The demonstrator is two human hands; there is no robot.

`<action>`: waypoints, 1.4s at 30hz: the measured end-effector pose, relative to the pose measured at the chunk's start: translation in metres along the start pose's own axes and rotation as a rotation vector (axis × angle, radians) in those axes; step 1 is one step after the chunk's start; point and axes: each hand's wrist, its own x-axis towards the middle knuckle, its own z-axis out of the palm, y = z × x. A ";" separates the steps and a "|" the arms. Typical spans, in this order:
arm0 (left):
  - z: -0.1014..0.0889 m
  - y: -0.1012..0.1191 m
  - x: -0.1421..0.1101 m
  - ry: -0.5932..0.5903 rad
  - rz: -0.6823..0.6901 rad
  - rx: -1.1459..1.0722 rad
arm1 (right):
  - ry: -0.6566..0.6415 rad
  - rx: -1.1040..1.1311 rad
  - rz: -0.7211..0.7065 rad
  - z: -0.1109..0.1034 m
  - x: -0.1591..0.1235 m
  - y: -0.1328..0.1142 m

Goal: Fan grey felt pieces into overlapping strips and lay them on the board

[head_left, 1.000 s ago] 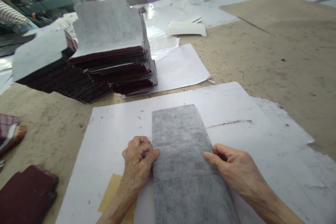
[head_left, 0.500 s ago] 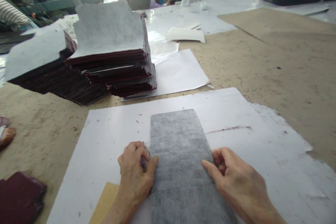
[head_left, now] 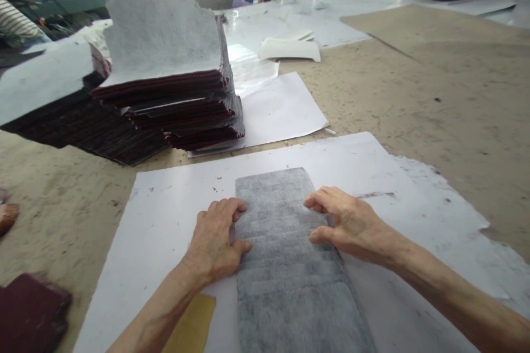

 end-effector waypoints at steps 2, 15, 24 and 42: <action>0.001 -0.001 0.000 -0.008 -0.015 -0.006 | -0.014 0.007 0.051 0.000 0.000 -0.003; 0.020 -0.012 -0.032 0.131 -0.165 -0.111 | 0.207 0.173 0.450 0.031 -0.043 -0.016; 0.019 -0.014 -0.025 0.102 -0.130 -0.193 | 0.188 0.343 0.490 0.032 -0.042 -0.014; 0.022 -0.023 -0.024 0.100 -0.072 -0.112 | 0.152 0.323 0.541 0.028 -0.038 -0.019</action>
